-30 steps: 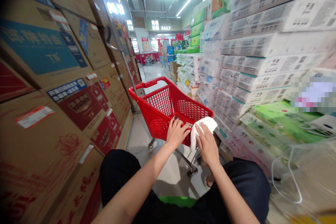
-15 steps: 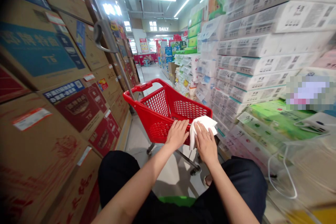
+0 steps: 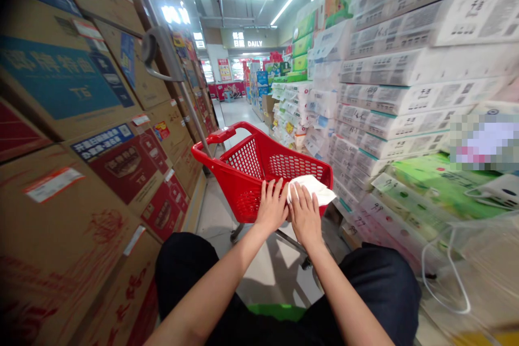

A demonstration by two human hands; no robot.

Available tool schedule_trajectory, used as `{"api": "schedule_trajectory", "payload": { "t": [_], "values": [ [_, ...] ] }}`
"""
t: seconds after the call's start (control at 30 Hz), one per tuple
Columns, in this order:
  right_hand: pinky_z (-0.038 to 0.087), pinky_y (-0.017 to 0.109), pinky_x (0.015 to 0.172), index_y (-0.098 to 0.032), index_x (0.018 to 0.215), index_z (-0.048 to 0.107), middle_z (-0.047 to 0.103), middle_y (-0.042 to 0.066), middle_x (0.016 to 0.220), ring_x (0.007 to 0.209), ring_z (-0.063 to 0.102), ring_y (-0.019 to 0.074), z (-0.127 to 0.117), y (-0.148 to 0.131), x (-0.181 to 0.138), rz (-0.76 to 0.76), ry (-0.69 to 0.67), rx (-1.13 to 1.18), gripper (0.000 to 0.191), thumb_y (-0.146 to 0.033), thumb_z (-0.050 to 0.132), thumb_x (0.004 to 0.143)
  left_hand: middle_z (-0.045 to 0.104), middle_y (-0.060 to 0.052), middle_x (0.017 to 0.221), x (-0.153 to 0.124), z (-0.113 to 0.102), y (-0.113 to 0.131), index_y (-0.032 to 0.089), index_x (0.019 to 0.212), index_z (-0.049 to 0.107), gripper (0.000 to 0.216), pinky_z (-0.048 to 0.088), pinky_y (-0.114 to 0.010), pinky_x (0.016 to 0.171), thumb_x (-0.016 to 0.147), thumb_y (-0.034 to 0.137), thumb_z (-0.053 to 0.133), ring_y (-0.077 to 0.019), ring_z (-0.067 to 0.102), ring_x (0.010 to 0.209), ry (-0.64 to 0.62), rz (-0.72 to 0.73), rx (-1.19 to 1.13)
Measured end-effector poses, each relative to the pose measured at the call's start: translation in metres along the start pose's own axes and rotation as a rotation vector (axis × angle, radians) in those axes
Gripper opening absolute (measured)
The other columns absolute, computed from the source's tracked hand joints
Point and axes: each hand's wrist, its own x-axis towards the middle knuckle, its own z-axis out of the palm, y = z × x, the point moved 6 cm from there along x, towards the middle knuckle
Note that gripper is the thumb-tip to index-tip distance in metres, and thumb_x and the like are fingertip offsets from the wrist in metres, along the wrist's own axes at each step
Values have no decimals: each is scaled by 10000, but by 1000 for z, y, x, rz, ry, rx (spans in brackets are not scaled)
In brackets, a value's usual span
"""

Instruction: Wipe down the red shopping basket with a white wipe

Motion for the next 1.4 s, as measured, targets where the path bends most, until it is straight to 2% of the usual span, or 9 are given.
{"api": "schedule_trajectory", "payload": {
  "t": [0.17, 0.37, 0.5, 0.6, 0.7, 0.8, 0.97, 1.23, 1.4],
  "values": [
    [189, 495, 1194, -287, 1576, 156, 244, 30, 1611, 1468, 233, 231, -11, 19, -13, -58, -7, 13, 589, -272, 310, 1008, 308, -122, 1566, -4, -1, -8, 207, 1460, 389, 617, 141, -615, 1190, 877, 322, 552, -330, 244, 1443, -21, 34, -12],
    [226, 520, 1175, -250, 1575, 180, 279, 69, 1600, 1459, 253, 253, -21, 59, -43, 101, 18, 25, 582, -341, 299, 1013, 318, -119, 1557, -5, 0, -3, 208, 1444, 403, 624, 133, -619, 1192, 852, 305, 573, -332, 235, 1445, -20, 11, -43],
    [236, 562, 1157, -189, 1556, 250, 285, 133, 1589, 1459, 224, 307, -11, 38, -27, 139, 62, 44, 621, -419, 374, 993, 317, -126, 1558, -4, -2, 6, 203, 1450, 399, 662, 117, -630, 1191, 826, 310, 594, -348, 248, 1432, -19, 15, -54],
    [205, 587, 1158, -174, 1556, 243, 287, 159, 1582, 1448, 232, 329, -6, 10, -9, 75, 89, 55, 654, -417, 423, 977, 327, -120, 1556, -4, -5, 9, 201, 1462, 383, 666, 115, -608, 1201, 836, 315, 580, -335, 276, 1420, -22, 25, -41],
    [203, 562, 1168, -205, 1573, 190, 308, 132, 1579, 1433, 277, 303, -9, 3, -4, -18, 72, 56, 638, -323, 398, 982, 315, -108, 1565, -5, -8, 8, 203, 1483, 351, 683, 121, -582, 1210, 846, 321, 569, -317, 281, 1421, -27, 41, -21],
    [198, 517, 1187, -250, 1578, 167, 324, 83, 1580, 1417, 322, 256, -15, 26, -18, -68, 18, 30, 635, -214, 355, 973, 283, -103, 1581, -6, -10, 4, 210, 1485, 347, 712, 122, -572, 1212, 823, 296, 594, -310, 269, 1431, -36, 60, -20],
    [187, 536, 1188, -255, 1575, 188, 390, 74, 1546, 1405, 352, 258, -23, 67, -42, 50, 70, 18, 622, -227, 343, 973, 280, -106, 1583, -7, -8, 3, 227, 1473, 367, 722, 132, -588, 1202, 803, 302, 623, -319, 286, 1423, -43, 59, -34],
    [201, 588, 1163, -172, 1567, 206, 292, 148, 1584, 1438, 269, 318, -7, 1, -9, 31, 111, 41, 641, -327, 403, 977, 308, -107, 1573, -5, -5, 9, 227, 1494, 336, 717, 136, -582, 1199, 837, 332, 601, -326, 334, 1395, -32, 43, 3],
    [200, 541, 1182, -236, 1577, 181, 283, 89, 1597, 1418, 323, 282, -16, 16, -21, -64, 53, 42, 637, -303, 385, 976, 301, -97, 1578, -8, -8, 0, 245, 1494, 334, 744, 145, -563, 1201, 811, 283, 627, -305, 343, 1394, -54, 57, 16]
  ]
}}
